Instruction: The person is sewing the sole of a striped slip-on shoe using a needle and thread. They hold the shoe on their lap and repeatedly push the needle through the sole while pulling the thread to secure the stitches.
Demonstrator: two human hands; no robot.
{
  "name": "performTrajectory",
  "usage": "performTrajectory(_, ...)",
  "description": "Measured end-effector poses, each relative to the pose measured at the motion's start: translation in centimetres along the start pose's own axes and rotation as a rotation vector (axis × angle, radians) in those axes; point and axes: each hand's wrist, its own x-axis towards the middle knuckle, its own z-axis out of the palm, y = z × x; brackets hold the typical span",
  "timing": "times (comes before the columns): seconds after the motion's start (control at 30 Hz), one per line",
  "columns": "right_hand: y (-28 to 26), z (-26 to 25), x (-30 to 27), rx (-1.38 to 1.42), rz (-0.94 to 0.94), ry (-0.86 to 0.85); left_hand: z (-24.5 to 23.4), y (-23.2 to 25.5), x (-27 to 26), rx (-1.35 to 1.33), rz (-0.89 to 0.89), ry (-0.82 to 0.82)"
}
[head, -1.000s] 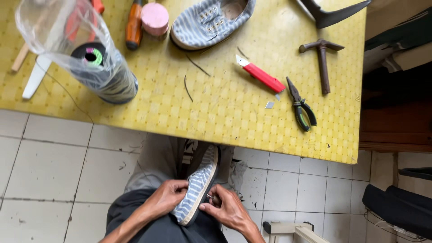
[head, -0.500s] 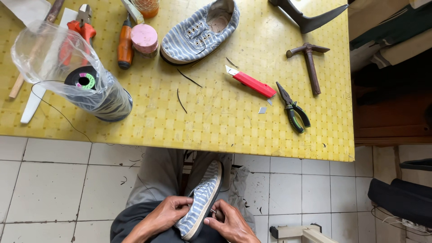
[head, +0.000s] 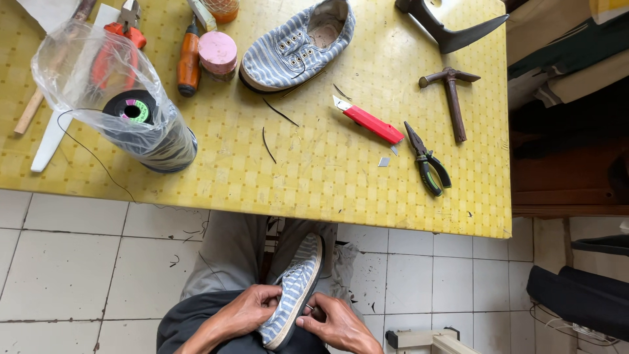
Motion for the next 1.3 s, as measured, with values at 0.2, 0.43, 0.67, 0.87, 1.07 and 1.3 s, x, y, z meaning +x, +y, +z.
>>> performTrajectory(0.2,-0.4,-0.9,1.2,-0.073,0.024,-0.060,0.1,2.4,-1.0,0.143,-0.078,0.098)
performTrajectory(0.43,3.5,1.5,1.7,0.270,-0.161,-0.054,0.1,-0.6,0.1,0.131,-0.045,0.082)
performTrajectory(0.67,5.7,3.6,2.0,0.237,-0.096,0.146,-0.2,-0.9,0.8,0.113,-0.059,0.009)
performTrajectory(0.87,8.8,4.9,3.7,0.105,-0.217,0.351,-0.8,-3.1,2.5,0.197,0.059,-0.011)
performTrajectory(1.07,8.1,5.8,3.2,0.196,-0.173,0.467,-0.1,-5.6,2.8,0.036,0.080,0.050)
performTrajectory(1.3,10.1,7.2,2.6,0.393,-0.070,0.551,0.9,-6.1,2.7,0.020,0.068,0.146)
